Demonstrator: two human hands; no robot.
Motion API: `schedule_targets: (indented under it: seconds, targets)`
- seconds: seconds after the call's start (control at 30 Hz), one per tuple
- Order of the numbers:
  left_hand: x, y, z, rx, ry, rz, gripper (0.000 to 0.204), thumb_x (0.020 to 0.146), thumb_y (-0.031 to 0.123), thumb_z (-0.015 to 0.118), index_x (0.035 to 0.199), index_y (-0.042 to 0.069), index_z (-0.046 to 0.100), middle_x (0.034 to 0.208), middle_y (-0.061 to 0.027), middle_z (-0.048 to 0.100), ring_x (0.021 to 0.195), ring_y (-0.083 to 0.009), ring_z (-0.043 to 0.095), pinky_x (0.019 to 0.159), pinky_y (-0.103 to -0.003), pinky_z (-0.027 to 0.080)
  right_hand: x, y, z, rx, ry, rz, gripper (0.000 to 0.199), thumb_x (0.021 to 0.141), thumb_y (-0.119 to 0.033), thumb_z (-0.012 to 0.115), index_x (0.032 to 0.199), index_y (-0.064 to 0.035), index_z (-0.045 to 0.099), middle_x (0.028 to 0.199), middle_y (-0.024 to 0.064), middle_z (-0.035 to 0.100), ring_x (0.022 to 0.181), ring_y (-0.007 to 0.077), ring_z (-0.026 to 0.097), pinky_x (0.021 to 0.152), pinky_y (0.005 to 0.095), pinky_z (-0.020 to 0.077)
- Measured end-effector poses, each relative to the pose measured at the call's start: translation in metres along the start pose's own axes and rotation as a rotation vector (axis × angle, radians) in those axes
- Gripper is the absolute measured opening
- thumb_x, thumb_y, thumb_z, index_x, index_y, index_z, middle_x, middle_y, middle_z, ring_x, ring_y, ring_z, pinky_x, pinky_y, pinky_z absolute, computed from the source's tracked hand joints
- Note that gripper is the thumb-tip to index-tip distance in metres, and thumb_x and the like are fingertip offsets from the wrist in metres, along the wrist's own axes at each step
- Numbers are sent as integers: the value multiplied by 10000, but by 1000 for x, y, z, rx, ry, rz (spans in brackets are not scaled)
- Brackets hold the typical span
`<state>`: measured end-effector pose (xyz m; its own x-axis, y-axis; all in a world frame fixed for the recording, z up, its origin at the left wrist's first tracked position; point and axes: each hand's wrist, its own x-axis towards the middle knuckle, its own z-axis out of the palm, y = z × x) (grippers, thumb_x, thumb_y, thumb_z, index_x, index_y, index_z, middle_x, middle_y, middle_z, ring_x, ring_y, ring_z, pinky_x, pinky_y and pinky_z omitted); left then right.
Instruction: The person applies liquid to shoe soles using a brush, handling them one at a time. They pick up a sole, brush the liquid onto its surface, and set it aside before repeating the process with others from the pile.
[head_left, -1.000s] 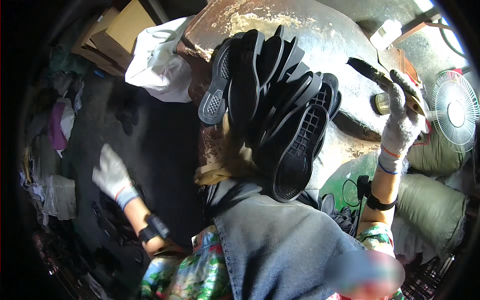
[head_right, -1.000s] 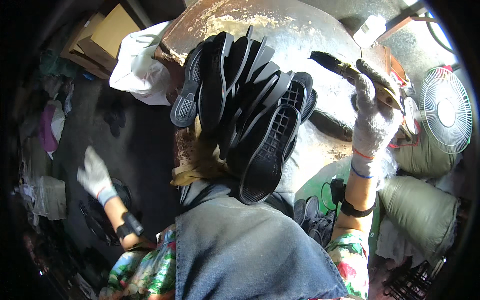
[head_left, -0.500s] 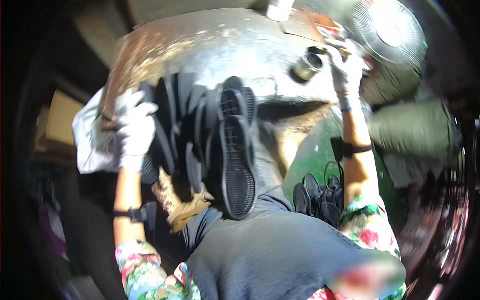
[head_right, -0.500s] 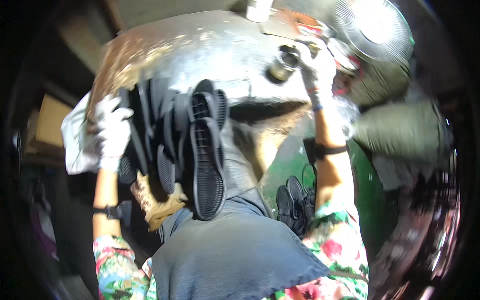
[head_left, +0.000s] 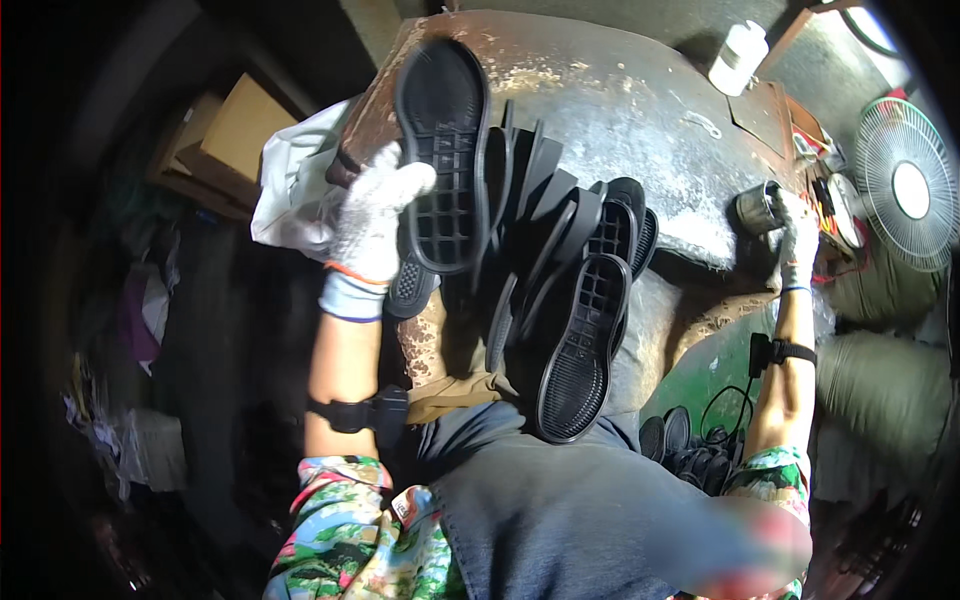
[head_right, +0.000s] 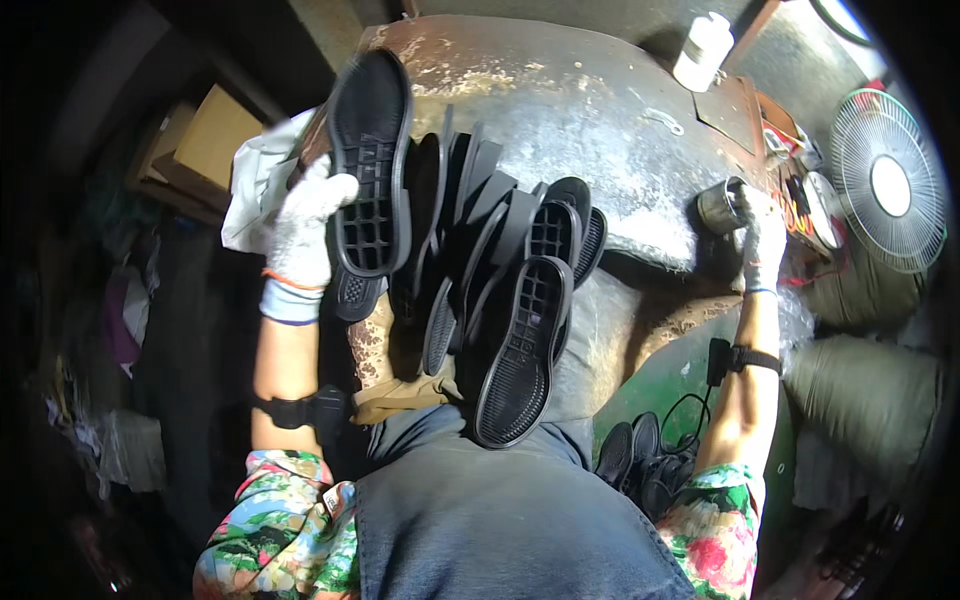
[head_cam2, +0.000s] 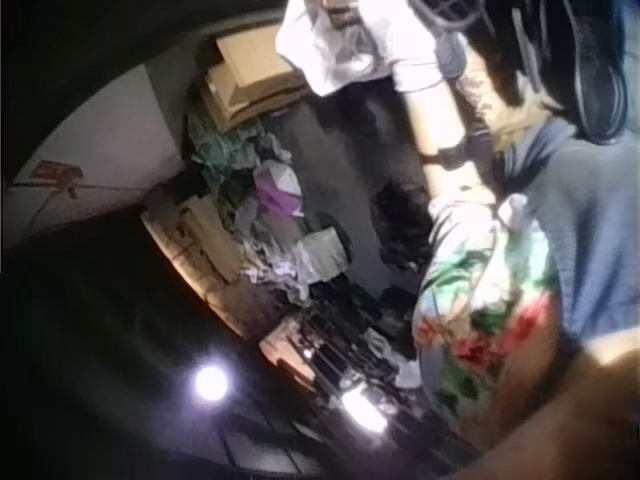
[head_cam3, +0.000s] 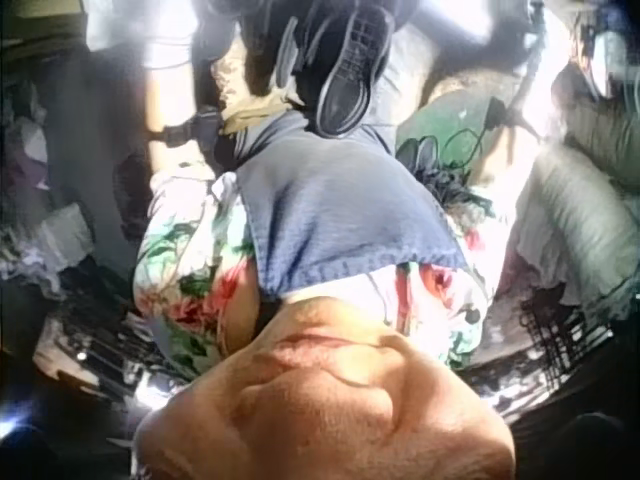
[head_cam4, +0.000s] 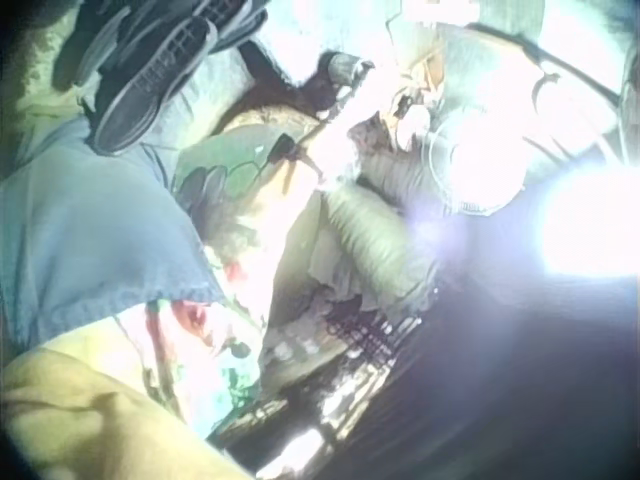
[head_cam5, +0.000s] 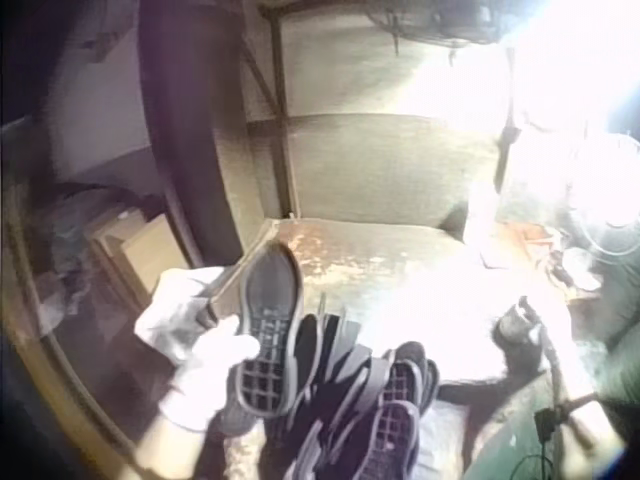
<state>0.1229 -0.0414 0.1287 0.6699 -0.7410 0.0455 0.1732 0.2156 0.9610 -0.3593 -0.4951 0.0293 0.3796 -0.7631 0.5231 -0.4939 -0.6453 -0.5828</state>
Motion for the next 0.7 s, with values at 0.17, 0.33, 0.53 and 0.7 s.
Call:
schedule_targets:
  seconds: [0.17,0.33,0.53,0.7]
  targets:
    - [-22,-18,7,-701,-100,-355,448,880,159,571,1248,-89,634,1081,-237,738,879,-343,752,836,-418,643,11,-56,18,534,378,311,345,1019,-217,620,1211,54,714,1143,112,734,1033,191,667,950,331,516]
    - [-25,-27,67,-1120,-697,-398,870,1001,555,567,1589,-25,294,1603,-219,396,1440,-426,435,1115,-741,360,21,-97,2,804,361,49,371,967,-53,627,1321,61,620,1219,141,715,1080,257,699,974,348,550]
    - [-43,-51,92,-1137,-734,-744,910,984,599,557,1558,-67,325,1436,-244,568,1192,-479,626,921,-669,543,12,-267,77,100,242,-387,441,891,72,640,1300,-87,680,1036,88,777,967,220,743,900,344,569]
    - [-54,-45,85,-561,-707,-748,850,1008,553,532,1567,-53,322,1467,-260,547,1154,-544,634,869,-699,543,13,-264,94,212,152,-494,351,927,10,601,1224,-124,731,1117,109,758,996,279,736,904,367,578]
